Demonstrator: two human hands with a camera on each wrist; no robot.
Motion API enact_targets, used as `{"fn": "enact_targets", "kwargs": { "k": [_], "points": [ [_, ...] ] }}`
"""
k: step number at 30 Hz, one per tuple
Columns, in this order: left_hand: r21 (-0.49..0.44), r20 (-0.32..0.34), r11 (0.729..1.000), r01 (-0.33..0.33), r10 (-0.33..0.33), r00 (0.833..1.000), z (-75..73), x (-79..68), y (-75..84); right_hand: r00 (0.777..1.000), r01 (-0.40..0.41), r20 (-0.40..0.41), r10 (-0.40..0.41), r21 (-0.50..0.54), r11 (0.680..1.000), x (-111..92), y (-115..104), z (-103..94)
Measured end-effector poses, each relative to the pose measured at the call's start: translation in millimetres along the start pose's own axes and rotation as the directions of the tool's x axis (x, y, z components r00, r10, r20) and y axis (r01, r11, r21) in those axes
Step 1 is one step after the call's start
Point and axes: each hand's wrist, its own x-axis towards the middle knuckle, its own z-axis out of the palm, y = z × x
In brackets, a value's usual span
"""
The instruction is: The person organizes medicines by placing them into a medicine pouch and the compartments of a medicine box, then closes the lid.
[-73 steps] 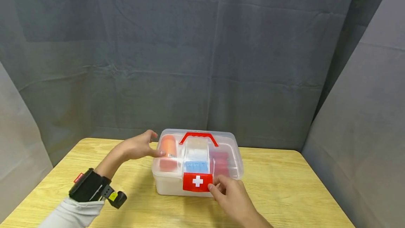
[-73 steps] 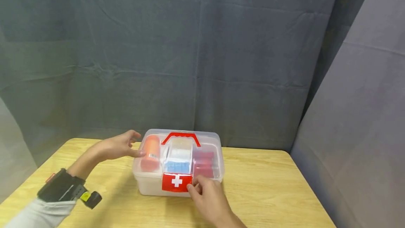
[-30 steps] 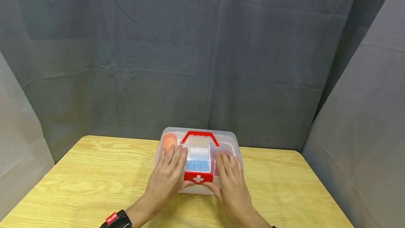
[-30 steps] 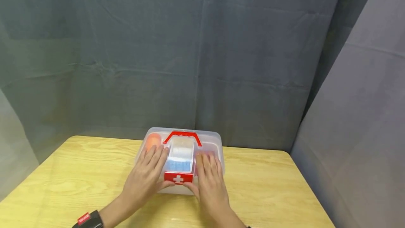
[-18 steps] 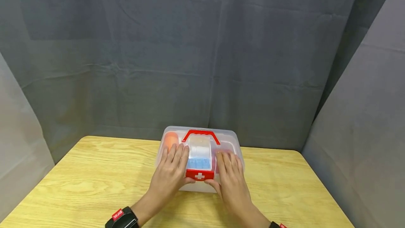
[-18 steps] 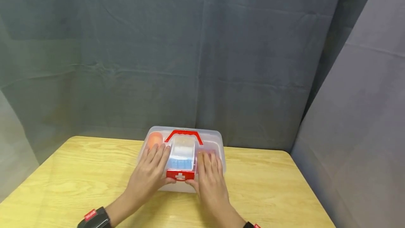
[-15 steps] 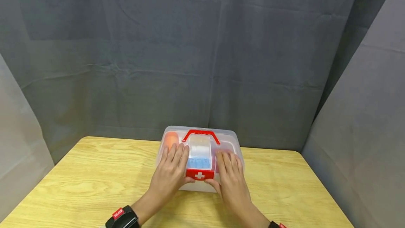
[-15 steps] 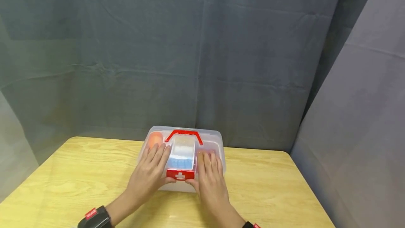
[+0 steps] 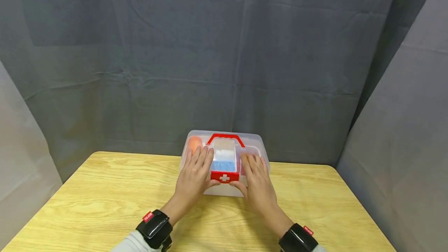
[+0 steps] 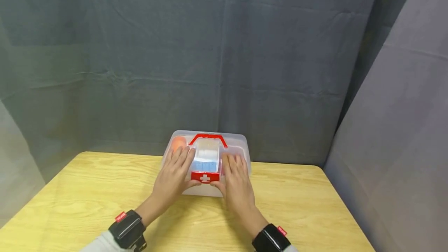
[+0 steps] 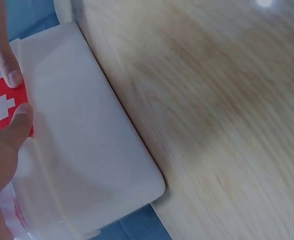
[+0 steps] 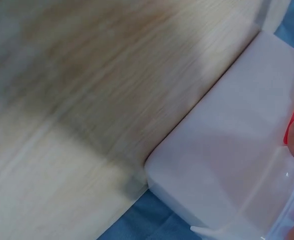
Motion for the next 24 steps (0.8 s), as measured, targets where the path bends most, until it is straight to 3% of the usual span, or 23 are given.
{"fn": "enact_targets", "kwargs": {
  "k": [8,15,20,23,24],
  "points": [
    [-0.028,0.051,0.998,0.058,-0.056,0.997,13.7,10.6,-4.8,0.999,-0.031,0.036,0.034,-0.07,0.997,10,8,11.6],
    [-0.011,0.136,0.996,0.09,-0.088,0.987,9.0,10.1,-3.7,0.991,-0.07,0.099,0.087,-0.167,0.983,11,2,11.2],
    [-0.073,0.222,0.977,0.201,-0.18,0.958,-3.8,5.7,-7.5,0.977,-0.132,0.136,0.167,-0.234,0.963,1,5,5.4],
    [-0.128,0.249,0.943,0.308,-0.27,0.93,-13.5,-4.3,-17.5,0.963,-0.181,0.161,0.218,-0.213,0.96,-9,10,-1.7],
    [-0.146,0.274,0.925,0.351,-0.303,0.913,-17.2,-9.1,-21.6,0.957,-0.2,0.17,0.233,-0.193,0.961,-13,13,-4.6]
  ]
}}
